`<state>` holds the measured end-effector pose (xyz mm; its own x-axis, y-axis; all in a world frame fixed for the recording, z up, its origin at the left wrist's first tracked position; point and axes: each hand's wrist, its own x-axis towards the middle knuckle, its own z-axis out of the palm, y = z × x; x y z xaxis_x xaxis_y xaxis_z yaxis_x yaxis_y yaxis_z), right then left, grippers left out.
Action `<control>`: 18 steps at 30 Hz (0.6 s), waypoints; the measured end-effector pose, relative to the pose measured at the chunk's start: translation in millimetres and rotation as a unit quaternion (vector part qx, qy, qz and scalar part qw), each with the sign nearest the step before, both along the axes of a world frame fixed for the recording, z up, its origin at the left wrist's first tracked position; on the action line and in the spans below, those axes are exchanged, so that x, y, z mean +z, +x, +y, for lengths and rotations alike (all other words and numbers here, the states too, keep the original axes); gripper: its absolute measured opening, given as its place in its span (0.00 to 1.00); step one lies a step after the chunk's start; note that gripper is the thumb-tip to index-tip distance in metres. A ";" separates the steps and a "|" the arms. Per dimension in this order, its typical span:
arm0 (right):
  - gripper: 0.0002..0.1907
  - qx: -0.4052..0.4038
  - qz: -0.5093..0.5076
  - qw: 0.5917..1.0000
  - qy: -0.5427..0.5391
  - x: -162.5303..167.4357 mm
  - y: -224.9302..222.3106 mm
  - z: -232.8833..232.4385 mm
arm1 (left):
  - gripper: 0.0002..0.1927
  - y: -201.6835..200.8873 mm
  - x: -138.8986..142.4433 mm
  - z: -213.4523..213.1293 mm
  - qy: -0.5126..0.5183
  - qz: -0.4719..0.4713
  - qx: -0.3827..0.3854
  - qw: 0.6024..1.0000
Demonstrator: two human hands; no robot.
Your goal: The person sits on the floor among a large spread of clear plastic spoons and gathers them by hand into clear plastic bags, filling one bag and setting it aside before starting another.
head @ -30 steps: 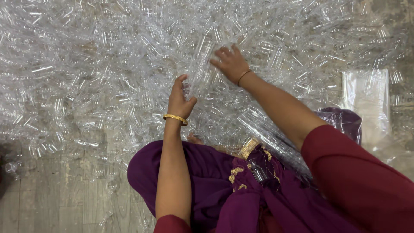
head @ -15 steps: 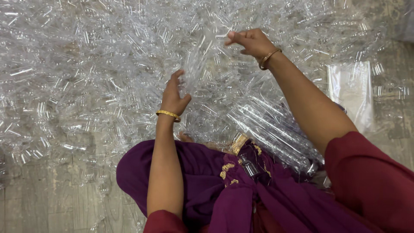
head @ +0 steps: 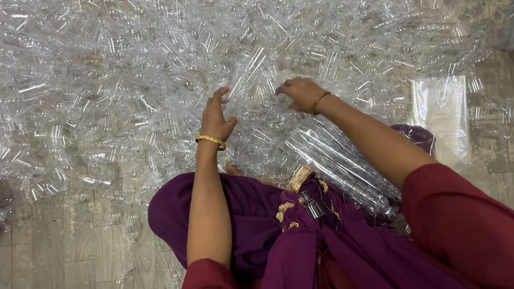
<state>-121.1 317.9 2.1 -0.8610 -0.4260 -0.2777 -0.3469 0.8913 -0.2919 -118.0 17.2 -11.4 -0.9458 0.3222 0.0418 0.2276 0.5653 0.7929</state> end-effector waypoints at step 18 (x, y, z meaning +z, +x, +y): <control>0.34 -0.331 0.085 0.815 -0.469 35.7 -41.6 20.6 | 0.40 5.4 -1.3 13.5 0.082 -0.079 -0.125 0.986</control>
<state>-162.7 338.4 37.8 -0.9805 0.1904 0.0494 0.0128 0.3123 -0.9499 -112.6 30.7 -12.7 -0.8361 0.5478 -0.0292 0.2095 0.3680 0.9059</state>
